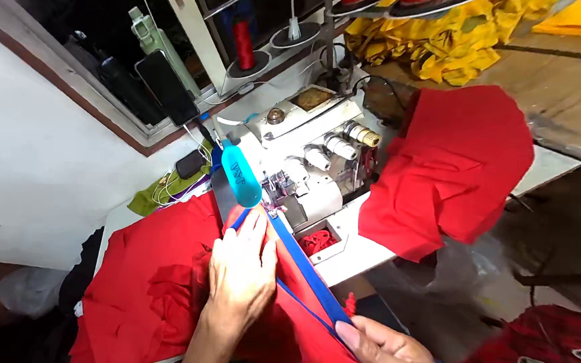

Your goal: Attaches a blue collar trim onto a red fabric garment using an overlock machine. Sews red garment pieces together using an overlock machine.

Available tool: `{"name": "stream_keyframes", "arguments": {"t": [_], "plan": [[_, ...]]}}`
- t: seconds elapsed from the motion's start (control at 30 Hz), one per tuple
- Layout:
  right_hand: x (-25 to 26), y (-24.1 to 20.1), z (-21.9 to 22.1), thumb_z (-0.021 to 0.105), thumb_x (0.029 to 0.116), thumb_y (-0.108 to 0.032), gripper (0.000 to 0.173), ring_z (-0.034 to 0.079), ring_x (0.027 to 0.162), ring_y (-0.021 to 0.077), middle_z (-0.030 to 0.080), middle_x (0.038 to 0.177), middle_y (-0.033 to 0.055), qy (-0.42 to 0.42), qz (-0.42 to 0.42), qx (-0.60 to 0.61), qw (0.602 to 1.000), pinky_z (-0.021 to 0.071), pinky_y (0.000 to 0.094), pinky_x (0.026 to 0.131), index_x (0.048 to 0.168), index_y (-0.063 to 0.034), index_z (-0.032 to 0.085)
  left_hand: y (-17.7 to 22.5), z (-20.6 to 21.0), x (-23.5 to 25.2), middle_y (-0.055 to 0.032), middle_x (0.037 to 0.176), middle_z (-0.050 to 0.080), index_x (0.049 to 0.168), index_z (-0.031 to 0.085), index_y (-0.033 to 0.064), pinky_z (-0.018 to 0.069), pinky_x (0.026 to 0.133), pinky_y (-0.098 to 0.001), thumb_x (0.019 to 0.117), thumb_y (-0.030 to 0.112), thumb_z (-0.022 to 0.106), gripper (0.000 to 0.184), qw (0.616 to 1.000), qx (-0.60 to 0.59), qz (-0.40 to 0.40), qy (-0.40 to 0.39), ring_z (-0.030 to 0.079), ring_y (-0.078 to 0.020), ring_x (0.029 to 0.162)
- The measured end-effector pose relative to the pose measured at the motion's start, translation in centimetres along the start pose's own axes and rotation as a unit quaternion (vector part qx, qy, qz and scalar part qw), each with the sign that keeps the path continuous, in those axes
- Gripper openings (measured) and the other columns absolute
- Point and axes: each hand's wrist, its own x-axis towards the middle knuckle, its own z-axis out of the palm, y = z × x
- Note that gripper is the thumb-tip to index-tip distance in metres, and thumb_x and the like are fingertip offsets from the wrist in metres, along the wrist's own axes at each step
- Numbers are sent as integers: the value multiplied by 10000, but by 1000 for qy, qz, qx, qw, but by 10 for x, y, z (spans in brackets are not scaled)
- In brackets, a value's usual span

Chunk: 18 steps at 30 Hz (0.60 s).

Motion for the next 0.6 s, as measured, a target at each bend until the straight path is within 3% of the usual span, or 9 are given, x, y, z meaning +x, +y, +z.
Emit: {"name": "stream_keyframes", "arguments": {"t": [0.03,0.1,0.23,0.33,0.4,0.47,0.53,0.6], "plan": [[8,-3,4,549,1024,-74,189,700,699,78,714,758,-25,3,5,0,1000,614,302,702,893,-77,685,-5,2,8,78,1446,618,1396,661,243,517,867,-469,1051,421,374,483,1000,7,-3,1,662,-245,1160],[27,-5,11,538,1030,-78,194,704,682,99,717,751,5,5,12,12,1000,615,302,677,909,-52,687,-17,8,22,42,1356,682,1342,700,238,532,829,-479,1020,447,404,485,1000,7,-12,11,671,-269,1093],[70,-1,25,562,1013,-144,215,729,711,181,731,797,87,12,15,49,999,634,360,659,936,-6,708,-47,12,55,-157,1138,701,1311,705,183,554,812,-570,957,497,520,508,997,-19,-72,-31,681,-362,997],[101,1,35,576,1010,-146,223,728,717,181,728,804,92,15,8,73,997,634,344,655,916,2,715,-82,21,80,-163,1118,706,1189,731,99,527,866,-622,961,398,633,389,996,-62,-53,-33,662,-375,1065],[112,-4,41,554,1033,-123,240,733,666,188,735,780,103,20,25,86,996,640,334,621,921,20,712,-100,20,94,-138,1252,687,1244,705,93,474,983,-631,1004,335,623,350,992,-94,-31,-71,613,-358,1207],[116,-7,45,539,1046,-114,260,728,620,185,729,739,105,25,29,91,995,636,323,588,902,26,705,-113,4,92,-87,1419,621,1331,679,115,391,1142,-559,1037,341,567,387,985,-139,6,-106,536,-278,1363],[117,-4,43,550,1039,-124,263,722,612,174,723,716,94,27,5,70,997,630,316,591,876,15,704,-127,-18,69,-61,1380,653,1328,690,139,464,1103,-494,1008,424,578,443,982,-155,36,-102,592,-219,1307],[113,5,42,587,1023,-161,241,713,658,116,724,736,36,68,-54,2,996,619,287,638,888,-26,735,-149,-39,36,-40,1156,750,1129,779,138,570,949,-483,960,472,617,408,988,-96,107,-55,702,-204,1102]]}}
